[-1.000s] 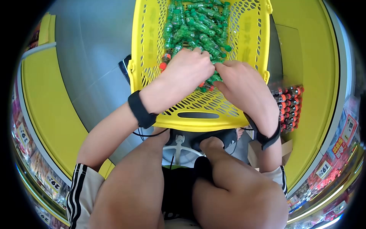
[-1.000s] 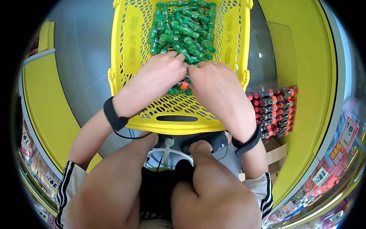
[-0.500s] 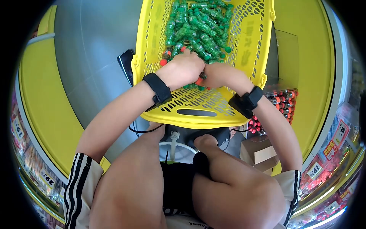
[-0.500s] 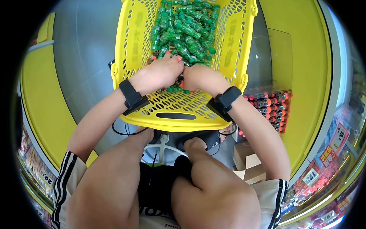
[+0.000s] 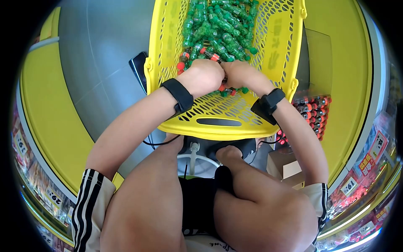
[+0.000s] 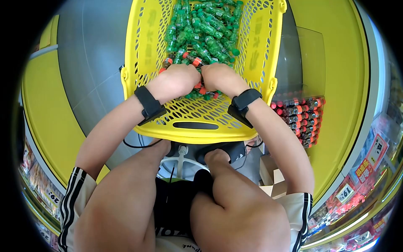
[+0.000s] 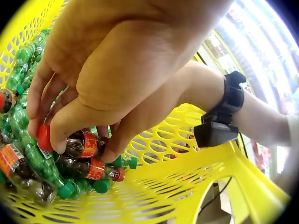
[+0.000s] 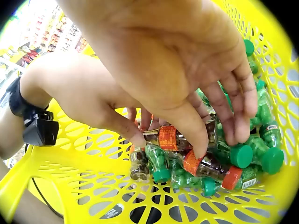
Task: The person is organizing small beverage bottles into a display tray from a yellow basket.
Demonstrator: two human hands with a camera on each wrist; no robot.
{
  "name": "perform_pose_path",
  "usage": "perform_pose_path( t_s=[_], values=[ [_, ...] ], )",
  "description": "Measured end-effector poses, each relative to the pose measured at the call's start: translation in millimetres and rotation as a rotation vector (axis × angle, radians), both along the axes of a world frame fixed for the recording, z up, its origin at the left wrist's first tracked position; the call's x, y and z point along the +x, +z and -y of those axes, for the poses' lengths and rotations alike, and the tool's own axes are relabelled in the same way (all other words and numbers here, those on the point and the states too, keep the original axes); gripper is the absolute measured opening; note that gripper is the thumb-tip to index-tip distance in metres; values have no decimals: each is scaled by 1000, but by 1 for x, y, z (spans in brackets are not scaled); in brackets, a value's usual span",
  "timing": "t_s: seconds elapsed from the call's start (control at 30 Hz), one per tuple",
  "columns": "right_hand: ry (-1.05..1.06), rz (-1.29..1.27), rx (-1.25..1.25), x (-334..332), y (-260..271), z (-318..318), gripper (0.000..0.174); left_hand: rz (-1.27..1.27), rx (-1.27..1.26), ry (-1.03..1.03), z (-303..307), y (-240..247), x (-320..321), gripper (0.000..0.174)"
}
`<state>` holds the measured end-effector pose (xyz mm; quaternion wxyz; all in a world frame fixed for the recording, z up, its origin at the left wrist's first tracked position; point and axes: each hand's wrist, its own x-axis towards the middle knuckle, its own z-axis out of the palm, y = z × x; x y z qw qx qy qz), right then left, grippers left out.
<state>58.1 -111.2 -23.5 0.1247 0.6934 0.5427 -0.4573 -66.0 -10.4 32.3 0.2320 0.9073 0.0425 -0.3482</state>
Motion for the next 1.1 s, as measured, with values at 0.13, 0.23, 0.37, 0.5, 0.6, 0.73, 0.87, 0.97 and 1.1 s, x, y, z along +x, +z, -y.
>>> perform_pose_path(
  t_s=[0.13, 0.23, 0.37, 0.5, 0.6, 0.73, 0.87, 0.97, 1.1],
  values=[
    [-16, 10, 2, -7, 23, -2, 27, 57, 34, -32, 6, -6, -14, 18],
    [-95, 23, 49, -14, 57, -3, 23, 421, 148, -15, 8, -8, -32, 16],
    [-134, 99, 176, -18, 81, 4, 20, 710, 126, -10, 7, 5, -38, 13],
    [-206, 161, 334, -17, 101, 24, 18, 438, -19, 14, 8, 41, -25, 19],
    [-292, 274, 438, -25, 125, 48, 13, 452, -42, 56, 14, 51, -20, 18],
    [-424, 291, 581, -30, 148, 82, 8, 500, -84, -16, 11, 66, -14, 18],
    [-638, 189, 463, -32, 173, 106, 25, 494, -136, -102, 19, 73, 4, 23],
    [-732, 150, 519, -32, 175, 133, 25, 524, -196, -144, 32, 69, 15, 29],
    [-882, 92, 601, -32, 164, 164, 28, 565, -378, -100, 53, 71, 27, 38]
  ],
)
